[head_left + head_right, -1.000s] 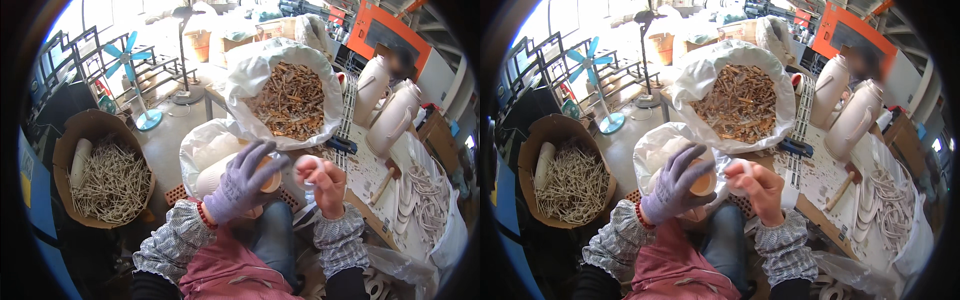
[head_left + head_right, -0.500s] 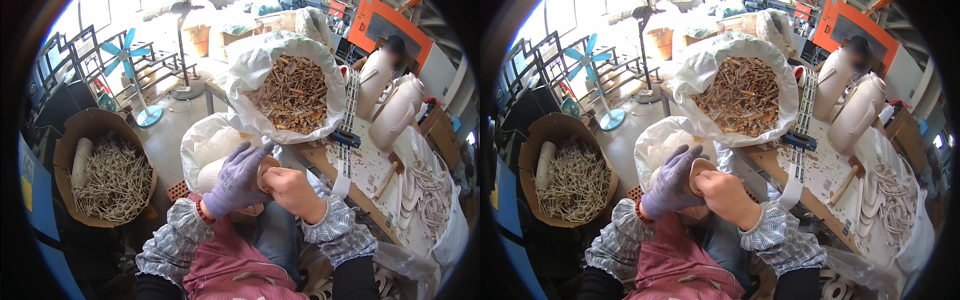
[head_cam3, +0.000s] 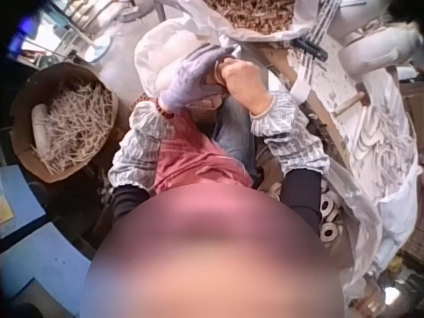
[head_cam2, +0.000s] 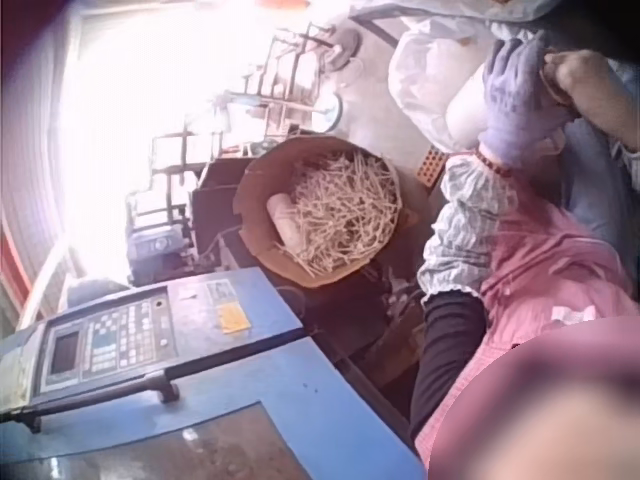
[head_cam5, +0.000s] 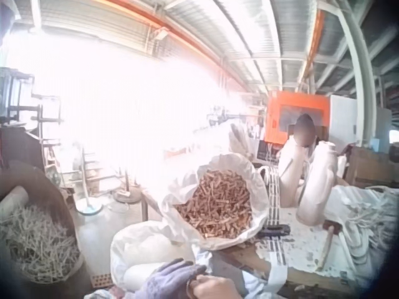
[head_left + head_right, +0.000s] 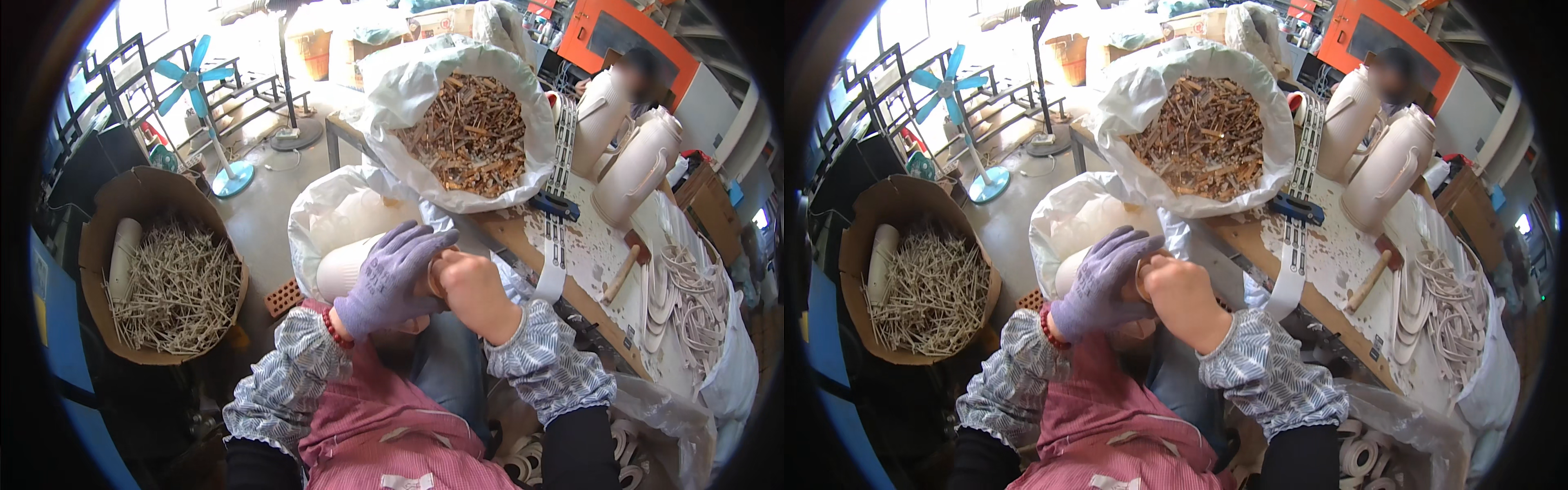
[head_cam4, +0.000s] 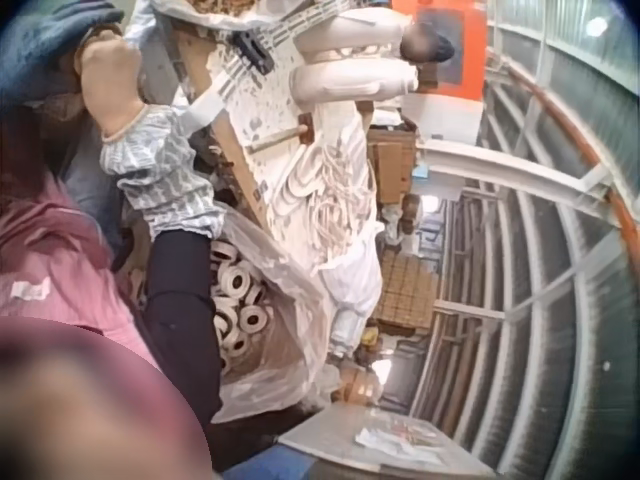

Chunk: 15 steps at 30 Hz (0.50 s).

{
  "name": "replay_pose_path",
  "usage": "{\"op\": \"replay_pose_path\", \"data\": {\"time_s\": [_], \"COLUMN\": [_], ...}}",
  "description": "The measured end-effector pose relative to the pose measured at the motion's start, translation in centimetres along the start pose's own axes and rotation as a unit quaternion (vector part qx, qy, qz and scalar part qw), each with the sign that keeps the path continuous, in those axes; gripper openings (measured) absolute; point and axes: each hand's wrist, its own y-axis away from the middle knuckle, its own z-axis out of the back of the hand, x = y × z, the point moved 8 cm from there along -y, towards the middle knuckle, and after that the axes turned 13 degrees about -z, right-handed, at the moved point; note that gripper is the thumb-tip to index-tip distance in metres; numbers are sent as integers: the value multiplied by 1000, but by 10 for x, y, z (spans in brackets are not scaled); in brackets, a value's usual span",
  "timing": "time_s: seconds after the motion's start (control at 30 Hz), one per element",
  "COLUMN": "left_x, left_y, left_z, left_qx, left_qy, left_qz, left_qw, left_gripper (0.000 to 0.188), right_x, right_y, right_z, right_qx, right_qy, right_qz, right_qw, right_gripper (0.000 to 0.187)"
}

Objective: The person assembles a pink cylindrical lantern by inserting a handle, applying adhesive, and attaching a top ring. They repeat this process for multiple lanterns, using a hammer to secure parts and handling wooden sticks and adhesive strips.

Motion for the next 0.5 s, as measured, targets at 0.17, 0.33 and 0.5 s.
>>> {"op": "replay_pose_path", "data": {"time_s": [0.17,0.33,0.5], "left_x": [-17,-32,-11], "left_y": [-1,-6,28], "left_z": [-12,-4,109], "left_qx": [36,40,-228], "left_qy": [11,20,32], "left_qz": [-48,-69,80], "left_qw": [998,997,970], "left_gripper": [69,64,75], "right_x": [-14,-20,-177], "right_y": [9,32,43], "right_z": [0,21,60], "right_qx": [183,179,-60], "right_qy": [-171,-323,-218], "right_qz": [32,37,-149], "right_qw": [968,929,963], "right_gripper": [14,16,23]}}
